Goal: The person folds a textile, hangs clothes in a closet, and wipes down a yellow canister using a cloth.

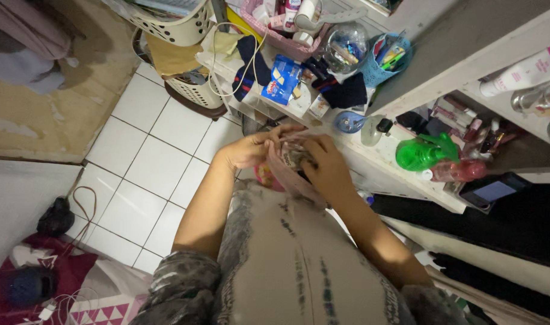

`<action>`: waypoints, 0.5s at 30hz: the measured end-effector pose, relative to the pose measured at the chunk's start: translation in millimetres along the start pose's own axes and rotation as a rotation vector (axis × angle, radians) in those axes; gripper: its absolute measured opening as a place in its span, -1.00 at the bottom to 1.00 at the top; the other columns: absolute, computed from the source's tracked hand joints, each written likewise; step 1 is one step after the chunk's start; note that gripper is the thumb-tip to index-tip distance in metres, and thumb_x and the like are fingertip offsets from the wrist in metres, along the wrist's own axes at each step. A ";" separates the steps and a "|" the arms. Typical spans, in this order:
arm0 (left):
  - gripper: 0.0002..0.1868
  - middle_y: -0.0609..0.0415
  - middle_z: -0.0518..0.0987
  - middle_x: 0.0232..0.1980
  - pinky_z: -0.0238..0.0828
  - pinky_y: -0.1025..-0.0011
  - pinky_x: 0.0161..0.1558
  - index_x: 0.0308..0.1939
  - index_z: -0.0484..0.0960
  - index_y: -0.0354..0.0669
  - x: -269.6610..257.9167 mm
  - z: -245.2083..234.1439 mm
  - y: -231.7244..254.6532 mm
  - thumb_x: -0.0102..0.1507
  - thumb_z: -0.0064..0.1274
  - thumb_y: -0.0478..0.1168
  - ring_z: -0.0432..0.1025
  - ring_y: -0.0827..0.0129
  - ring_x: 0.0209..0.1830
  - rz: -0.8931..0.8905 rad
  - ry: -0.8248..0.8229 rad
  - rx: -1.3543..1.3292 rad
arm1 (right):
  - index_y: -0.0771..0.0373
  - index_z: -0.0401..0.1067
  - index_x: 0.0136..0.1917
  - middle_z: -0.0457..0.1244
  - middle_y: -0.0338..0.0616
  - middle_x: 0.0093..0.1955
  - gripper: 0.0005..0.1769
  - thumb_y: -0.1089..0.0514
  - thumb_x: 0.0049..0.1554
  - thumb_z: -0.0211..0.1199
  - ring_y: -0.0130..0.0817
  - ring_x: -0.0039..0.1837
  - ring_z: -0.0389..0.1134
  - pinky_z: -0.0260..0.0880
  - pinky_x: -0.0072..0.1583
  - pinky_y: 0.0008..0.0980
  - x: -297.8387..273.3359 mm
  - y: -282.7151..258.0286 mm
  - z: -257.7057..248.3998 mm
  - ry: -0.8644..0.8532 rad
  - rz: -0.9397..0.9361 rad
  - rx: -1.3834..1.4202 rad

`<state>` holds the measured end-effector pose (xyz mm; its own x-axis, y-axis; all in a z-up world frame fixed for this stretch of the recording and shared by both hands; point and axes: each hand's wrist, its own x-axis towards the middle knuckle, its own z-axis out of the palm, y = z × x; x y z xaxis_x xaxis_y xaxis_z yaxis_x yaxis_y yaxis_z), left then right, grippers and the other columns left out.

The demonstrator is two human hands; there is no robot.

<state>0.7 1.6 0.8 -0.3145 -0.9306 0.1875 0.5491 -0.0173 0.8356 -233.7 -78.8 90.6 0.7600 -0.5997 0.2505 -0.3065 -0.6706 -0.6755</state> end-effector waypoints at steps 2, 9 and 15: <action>-0.53 -0.10 -0.02 0.66 0.10 0.07 0.50 0.16 0.58 -0.24 -1.6 2.7 7.5 0.33 0.07 0.03 0.04 0.05 0.61 0.003 -0.007 -0.127 | 0.22 0.45 0.16 0.24 0.08 0.11 -0.60 0.26 0.01 0.29 0.11 0.12 0.34 0.39 0.10 -0.06 -4.5 3.7 3.0 0.008 -0.055 -0.039; -0.67 -0.16 0.04 0.73 -0.17 0.05 0.65 -0.04 0.63 -0.19 4.8 4.4 11.8 0.48 0.05 0.02 -0.08 0.02 0.75 0.059 -0.045 0.185 | 0.21 0.38 0.29 0.33 0.13 0.15 -0.57 0.23 0.14 0.22 0.18 0.15 0.37 0.37 0.13 0.03 -14.6 32.4 20.6 -0.007 0.146 -0.125; -0.59 -0.10 -0.05 0.68 -0.25 -0.04 0.66 0.01 0.63 -0.10 9.5 13.8 21.0 0.36 0.08 0.14 -0.17 -0.01 0.74 0.106 -0.007 0.020 | 0.22 0.33 0.36 0.31 0.20 0.28 -0.54 0.31 0.18 0.14 0.19 0.23 0.39 0.43 0.19 -0.06 -6.4 40.1 -14.3 0.085 -0.146 -0.108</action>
<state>-1.5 -2.6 27.3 -0.2613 -0.9241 0.2789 0.5639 0.0884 0.8211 -259.1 -108.2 71.8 0.7515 -0.5239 0.4010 -0.2592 -0.7934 -0.5508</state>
